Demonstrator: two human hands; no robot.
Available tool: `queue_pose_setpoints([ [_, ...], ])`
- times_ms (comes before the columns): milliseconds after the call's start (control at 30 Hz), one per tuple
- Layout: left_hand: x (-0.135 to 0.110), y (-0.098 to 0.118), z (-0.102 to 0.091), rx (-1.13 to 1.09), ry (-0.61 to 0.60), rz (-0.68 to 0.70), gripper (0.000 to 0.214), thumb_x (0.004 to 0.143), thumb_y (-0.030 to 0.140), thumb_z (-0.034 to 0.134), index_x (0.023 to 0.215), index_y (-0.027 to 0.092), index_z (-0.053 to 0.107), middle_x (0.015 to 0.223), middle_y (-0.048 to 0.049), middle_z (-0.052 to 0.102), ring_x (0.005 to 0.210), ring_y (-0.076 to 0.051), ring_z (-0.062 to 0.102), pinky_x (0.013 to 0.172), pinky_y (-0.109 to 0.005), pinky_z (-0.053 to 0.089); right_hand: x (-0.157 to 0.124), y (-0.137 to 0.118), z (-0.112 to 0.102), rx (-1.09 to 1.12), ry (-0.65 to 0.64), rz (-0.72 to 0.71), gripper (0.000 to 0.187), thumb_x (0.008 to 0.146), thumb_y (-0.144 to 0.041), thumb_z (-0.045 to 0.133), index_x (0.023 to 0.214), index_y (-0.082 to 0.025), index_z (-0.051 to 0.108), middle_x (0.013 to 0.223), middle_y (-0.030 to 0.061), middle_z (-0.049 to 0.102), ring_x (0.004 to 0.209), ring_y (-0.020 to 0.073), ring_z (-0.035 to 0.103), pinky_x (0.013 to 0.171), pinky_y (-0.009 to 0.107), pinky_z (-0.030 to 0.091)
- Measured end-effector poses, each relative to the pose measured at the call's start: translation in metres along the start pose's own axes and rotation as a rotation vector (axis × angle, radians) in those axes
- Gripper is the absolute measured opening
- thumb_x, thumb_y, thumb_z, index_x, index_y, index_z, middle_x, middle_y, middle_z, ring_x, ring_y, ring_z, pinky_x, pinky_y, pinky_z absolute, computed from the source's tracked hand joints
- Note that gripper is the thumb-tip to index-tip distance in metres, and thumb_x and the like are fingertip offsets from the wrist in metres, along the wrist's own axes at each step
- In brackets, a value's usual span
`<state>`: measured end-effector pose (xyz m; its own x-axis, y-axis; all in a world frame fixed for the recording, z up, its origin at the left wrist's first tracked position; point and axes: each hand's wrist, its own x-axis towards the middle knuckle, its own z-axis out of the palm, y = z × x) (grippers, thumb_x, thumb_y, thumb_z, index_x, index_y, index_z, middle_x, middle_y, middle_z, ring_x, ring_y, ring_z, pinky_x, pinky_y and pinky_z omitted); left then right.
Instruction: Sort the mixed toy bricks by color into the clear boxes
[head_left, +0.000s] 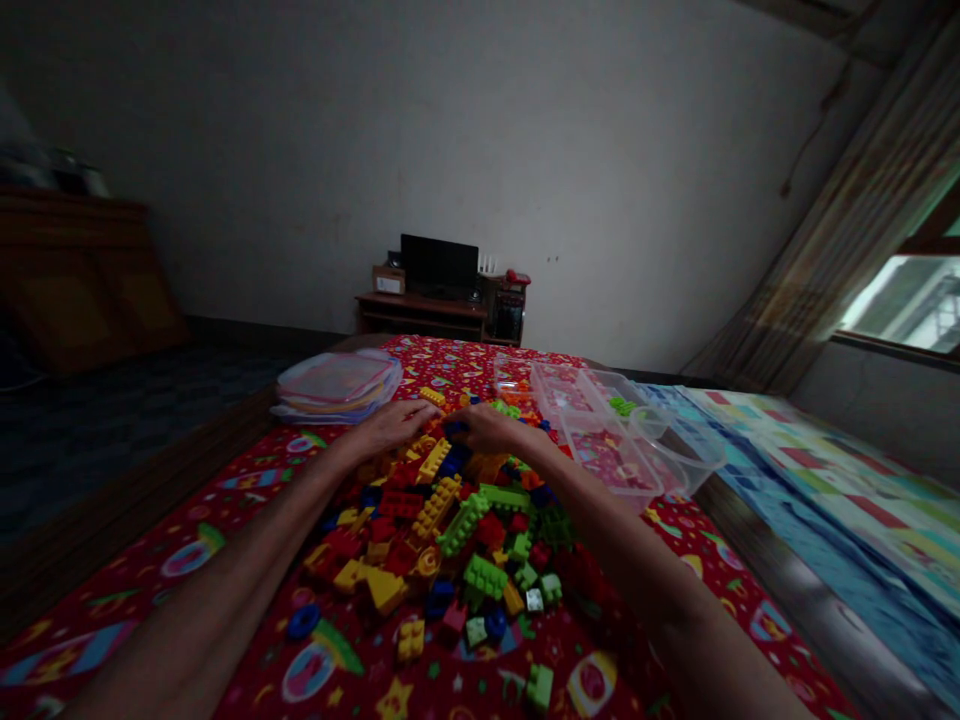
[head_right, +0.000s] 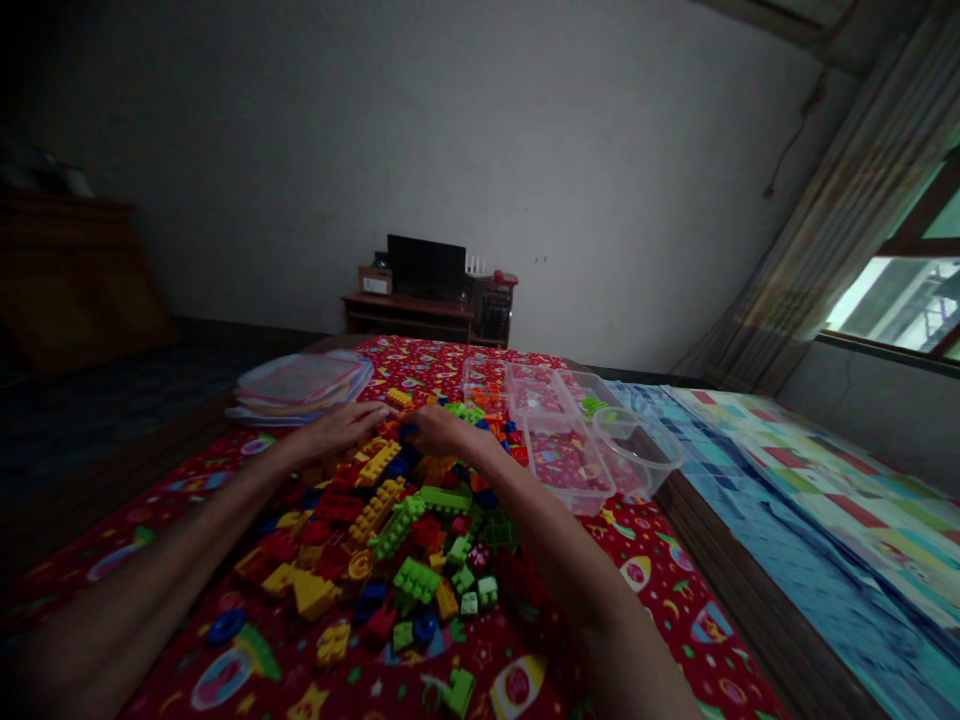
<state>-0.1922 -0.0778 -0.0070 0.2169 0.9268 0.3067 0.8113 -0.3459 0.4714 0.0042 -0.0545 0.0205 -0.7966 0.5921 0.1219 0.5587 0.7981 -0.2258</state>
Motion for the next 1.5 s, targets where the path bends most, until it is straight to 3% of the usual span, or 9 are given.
queue_pose_setpoints([
  [200, 0.005, 0.012, 0.003, -0.023, -0.091, 0.102, 0.051, 0.079, 0.056, 0.042, 0.097, 0.016, 0.068, 0.105, -0.0102, 0.07, 0.099, -0.024, 0.063, 0.09, -0.034, 0.047, -0.019, 0.01, -0.002, 0.147, 0.237, 0.08, 0.03, 0.074, -0.011, 0.062, 0.103, -0.018, 0.07, 0.091, 0.0043, 0.071, 0.08, 0.0154, 0.062, 0.07, 0.023, 0.042],
  [400, 0.002, 0.025, 0.012, -0.07, -0.202, 0.181, 0.044, 0.081, 0.044, 0.048, 0.113, 0.02, 0.066, 0.113, -0.0076, 0.068, 0.103, -0.023, 0.061, 0.091, -0.032, 0.047, -0.051, 0.017, -0.006, 0.256, 0.397, 0.114, 0.029, 0.079, -0.011, 0.054, 0.102, -0.017, 0.071, 0.087, 0.0037, 0.07, 0.074, 0.0125, 0.06, 0.068, 0.022, 0.042],
  [600, 0.002, 0.035, 0.011, -0.051, -0.08, 0.16, 0.044, 0.076, 0.047, 0.051, 0.099, 0.015, 0.069, 0.105, -0.0093, 0.071, 0.097, -0.024, 0.063, 0.09, -0.034, 0.047, -0.075, 0.028, -0.016, 0.194, 0.507, 0.226, 0.031, 0.082, -0.016, 0.051, 0.106, -0.013, 0.069, 0.09, 0.0074, 0.071, 0.077, 0.0158, 0.063, 0.072, 0.026, 0.045],
  [733, 0.001, 0.055, 0.004, -0.136, 0.045, 0.077, 0.047, 0.077, 0.055, 0.047, 0.092, 0.016, 0.067, 0.091, -0.0061, 0.071, 0.082, -0.022, 0.064, 0.078, -0.031, 0.049, -0.08, 0.025, -0.017, 0.206, 0.515, 0.152, 0.032, 0.083, -0.018, 0.052, 0.112, -0.016, 0.066, 0.102, 0.0082, 0.07, 0.089, 0.0176, 0.063, 0.08, 0.029, 0.045],
  [900, -0.002, 0.083, 0.004, -0.255, -0.018, 0.065, 0.045, 0.074, 0.058, 0.05, 0.082, 0.017, 0.067, 0.073, -0.0027, 0.068, 0.07, -0.018, 0.061, 0.066, -0.027, 0.048, -0.078, 0.011, -0.01, 0.163, 0.408, -0.006, 0.046, 0.085, -0.029, 0.059, 0.128, -0.016, 0.053, 0.101, 0.0091, 0.068, 0.087, 0.0173, 0.062, 0.074, 0.027, 0.043],
  [1067, -0.006, 0.089, 0.01, -0.273, -0.04, 0.01, 0.05, 0.074, 0.062, 0.048, 0.074, 0.016, 0.068, 0.065, -0.0018, 0.066, 0.061, -0.017, 0.06, 0.057, -0.025, 0.044, -0.08, 0.006, -0.011, 0.09, 0.368, -0.032, 0.035, 0.085, -0.028, 0.059, 0.117, -0.015, 0.059, 0.09, 0.0082, 0.068, 0.076, 0.0149, 0.06, 0.064, 0.023, 0.037],
  [1267, -0.005, 0.077, -0.001, -0.099, -0.024, -0.022, 0.047, 0.078, 0.058, 0.046, 0.084, 0.019, 0.071, 0.081, -0.0033, 0.074, 0.073, -0.02, 0.066, 0.064, -0.025, 0.048, -0.096, 0.027, -0.041, 0.025, 0.48, 0.131, 0.025, 0.084, -0.025, 0.059, 0.107, -0.015, 0.062, 0.084, 0.0058, 0.067, 0.071, 0.0129, 0.057, 0.062, 0.023, 0.036],
  [1400, -0.005, 0.064, -0.006, 0.133, -0.08, 0.087, 0.04, 0.075, 0.05, 0.051, 0.093, 0.021, 0.073, 0.099, -0.0048, 0.073, 0.09, -0.024, 0.066, 0.083, -0.029, 0.049, -0.127, 0.065, -0.072, -0.019, 0.574, 0.402, 0.019, 0.083, -0.022, 0.056, 0.099, -0.015, 0.064, 0.081, 0.0049, 0.067, 0.066, 0.013, 0.059, 0.063, 0.024, 0.04],
  [1500, -0.005, 0.05, -0.001, 0.227, -0.168, 0.177, 0.043, 0.077, 0.048, 0.049, 0.103, 0.02, 0.071, 0.108, -0.0078, 0.07, 0.1, -0.026, 0.063, 0.091, -0.033, 0.046, -0.158, 0.096, -0.087, -0.174, 0.613, 0.662, 0.021, 0.08, -0.018, 0.055, 0.097, -0.014, 0.067, 0.087, 0.0092, 0.068, 0.078, 0.0178, 0.062, 0.072, 0.028, 0.044],
])
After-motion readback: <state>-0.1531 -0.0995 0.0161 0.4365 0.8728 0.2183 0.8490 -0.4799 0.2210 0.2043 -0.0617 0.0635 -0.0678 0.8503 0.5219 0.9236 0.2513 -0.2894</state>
